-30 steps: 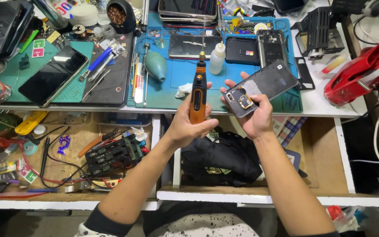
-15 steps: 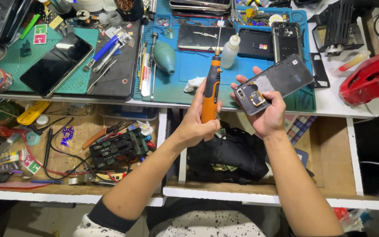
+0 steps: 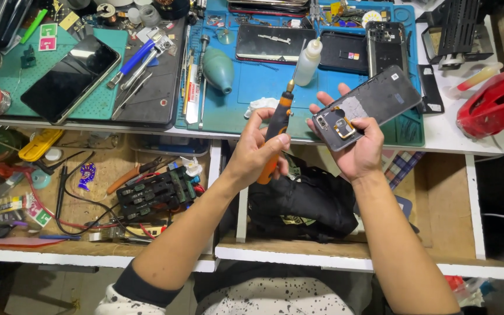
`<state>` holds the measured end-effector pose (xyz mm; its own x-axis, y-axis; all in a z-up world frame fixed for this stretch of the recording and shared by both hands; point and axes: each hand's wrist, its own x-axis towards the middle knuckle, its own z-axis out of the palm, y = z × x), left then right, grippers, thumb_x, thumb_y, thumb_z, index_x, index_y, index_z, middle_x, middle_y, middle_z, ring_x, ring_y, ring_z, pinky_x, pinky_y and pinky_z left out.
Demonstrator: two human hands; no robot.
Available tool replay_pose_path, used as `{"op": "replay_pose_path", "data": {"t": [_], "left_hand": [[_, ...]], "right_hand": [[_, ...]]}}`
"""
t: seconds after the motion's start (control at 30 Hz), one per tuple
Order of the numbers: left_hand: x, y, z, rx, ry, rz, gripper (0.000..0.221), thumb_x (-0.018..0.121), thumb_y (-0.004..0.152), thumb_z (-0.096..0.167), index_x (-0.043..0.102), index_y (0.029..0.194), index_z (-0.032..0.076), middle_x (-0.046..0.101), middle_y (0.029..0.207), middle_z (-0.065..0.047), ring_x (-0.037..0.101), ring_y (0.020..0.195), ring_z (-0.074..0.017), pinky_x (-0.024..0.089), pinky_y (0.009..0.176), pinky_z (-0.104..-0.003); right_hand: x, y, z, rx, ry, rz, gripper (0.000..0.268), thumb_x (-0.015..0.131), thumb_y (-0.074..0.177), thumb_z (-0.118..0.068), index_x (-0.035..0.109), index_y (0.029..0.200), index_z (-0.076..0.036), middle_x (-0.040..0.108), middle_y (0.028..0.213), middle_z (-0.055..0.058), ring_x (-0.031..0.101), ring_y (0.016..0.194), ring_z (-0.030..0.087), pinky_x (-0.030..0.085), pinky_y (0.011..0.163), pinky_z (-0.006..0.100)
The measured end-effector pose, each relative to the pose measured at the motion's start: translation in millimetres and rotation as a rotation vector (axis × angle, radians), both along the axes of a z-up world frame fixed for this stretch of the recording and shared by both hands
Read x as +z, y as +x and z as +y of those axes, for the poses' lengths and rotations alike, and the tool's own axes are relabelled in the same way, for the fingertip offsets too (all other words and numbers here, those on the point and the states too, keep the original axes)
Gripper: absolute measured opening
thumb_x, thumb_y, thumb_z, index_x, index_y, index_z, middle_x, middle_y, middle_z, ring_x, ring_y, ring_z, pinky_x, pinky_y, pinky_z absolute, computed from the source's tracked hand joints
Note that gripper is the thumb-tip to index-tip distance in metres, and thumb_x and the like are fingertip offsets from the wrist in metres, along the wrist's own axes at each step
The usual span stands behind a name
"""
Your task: A person is repairing a mobile phone at a cluttered workbench, using a precision screwdriver to work on internal components.
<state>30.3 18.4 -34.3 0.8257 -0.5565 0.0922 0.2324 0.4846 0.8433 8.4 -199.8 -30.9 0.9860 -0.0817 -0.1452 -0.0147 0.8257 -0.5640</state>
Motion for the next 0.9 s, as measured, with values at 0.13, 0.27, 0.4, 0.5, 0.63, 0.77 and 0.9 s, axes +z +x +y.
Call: {"op": "replay_pose_path", "data": {"t": [0.13, 0.27, 0.4, 0.5, 0.63, 0.77, 0.9], "left_hand": [[26.0, -0.8, 7.5, -0.044, 0.142, -0.083, 0.054, 0.055, 0.1, 0.013, 0.031, 0.147, 0.008, 0.057, 0.068, -0.012, 0.065, 0.043, -0.0289, 0.053, 0.032, -0.033], [46.0, 5.2, 19.0, -0.083, 0.46, -0.256, 0.046, 0.059, 0.097, 0.017, 0.049, 0.14, 0.005, 0.06, 0.054, -0.012, 0.063, 0.037, -0.023, 0.05, 0.03, -0.03], [52.4, 10.2, 26.6, -0.145, 0.767, -0.387, 0.057, 0.053, 0.099, 0.033, 0.041, 0.151, 0.013, 0.066, 0.063, -0.014, 0.066, 0.041, -0.022, 0.052, 0.037, -0.03], [66.1, 5.3, 30.9, -0.235, 0.963, -0.447, 0.06, 0.049, 0.099, 0.035, 0.035, 0.156, 0.021, 0.071, 0.082, -0.026, 0.067, 0.046, -0.0294, 0.055, 0.047, -0.035], [65.0, 7.2, 31.0, -0.262, 1.045, -0.487, 0.063, 0.048, 0.1, 0.037, 0.032, 0.159, 0.023, 0.072, 0.095, -0.029, 0.07, 0.059, -0.0385, 0.053, 0.053, -0.041], [62.0, 10.1, 28.0, -0.276, 1.051, -0.506, 0.062, 0.05, 0.1, 0.035, 0.034, 0.158, 0.02, 0.071, 0.108, -0.03, 0.07, 0.068, -0.0393, 0.051, 0.058, -0.041], [46.7, 12.9, 28.0, -0.298, 1.052, -0.504, 0.062, 0.049, 0.1, 0.039, 0.033, 0.159, 0.026, 0.072, 0.111, -0.027, 0.071, 0.068, -0.0403, 0.052, 0.056, -0.041]], "right_hand": [[1.3, -0.4, -4.2, 0.024, 0.048, 0.001, 0.077, 0.042, 0.079, -0.013, 0.038, 0.156, -0.014, 0.046, 0.153, 0.028, 0.05, 0.135, 0.05, 0.048, 0.104, 0.068], [-3.5, 3.6, -7.2, 0.007, 0.047, 0.002, 0.076, 0.041, 0.082, -0.012, 0.037, 0.157, -0.019, 0.047, 0.154, 0.025, 0.051, 0.137, 0.047, 0.049, 0.107, 0.065], [-3.7, 2.9, -3.1, 0.016, -0.03, -0.01, 0.079, 0.042, 0.084, -0.004, 0.031, 0.159, -0.026, 0.044, 0.158, 0.02, 0.047, 0.143, 0.041, 0.045, 0.115, 0.059], [-1.6, 2.9, -3.2, 0.022, 0.038, -0.002, 0.078, 0.041, 0.085, -0.002, 0.032, 0.159, -0.028, 0.043, 0.159, 0.02, 0.044, 0.145, 0.042, 0.04, 0.118, 0.058], [-6.2, 3.7, -7.6, 0.014, 0.085, 0.005, 0.077, 0.04, 0.086, 0.0, 0.034, 0.158, -0.027, 0.042, 0.16, 0.021, 0.041, 0.146, 0.044, 0.037, 0.121, 0.059], [-7.2, 4.8, -9.2, 0.018, 0.098, 0.008, 0.076, 0.04, 0.086, 0.0, 0.036, 0.158, -0.025, 0.042, 0.159, 0.023, 0.041, 0.145, 0.046, 0.035, 0.121, 0.06], [-7.5, 4.2, -9.7, 0.028, 0.087, 0.013, 0.075, 0.04, 0.086, 0.0, 0.037, 0.157, -0.023, 0.042, 0.159, 0.023, 0.042, 0.144, 0.047, 0.035, 0.121, 0.06]]}}
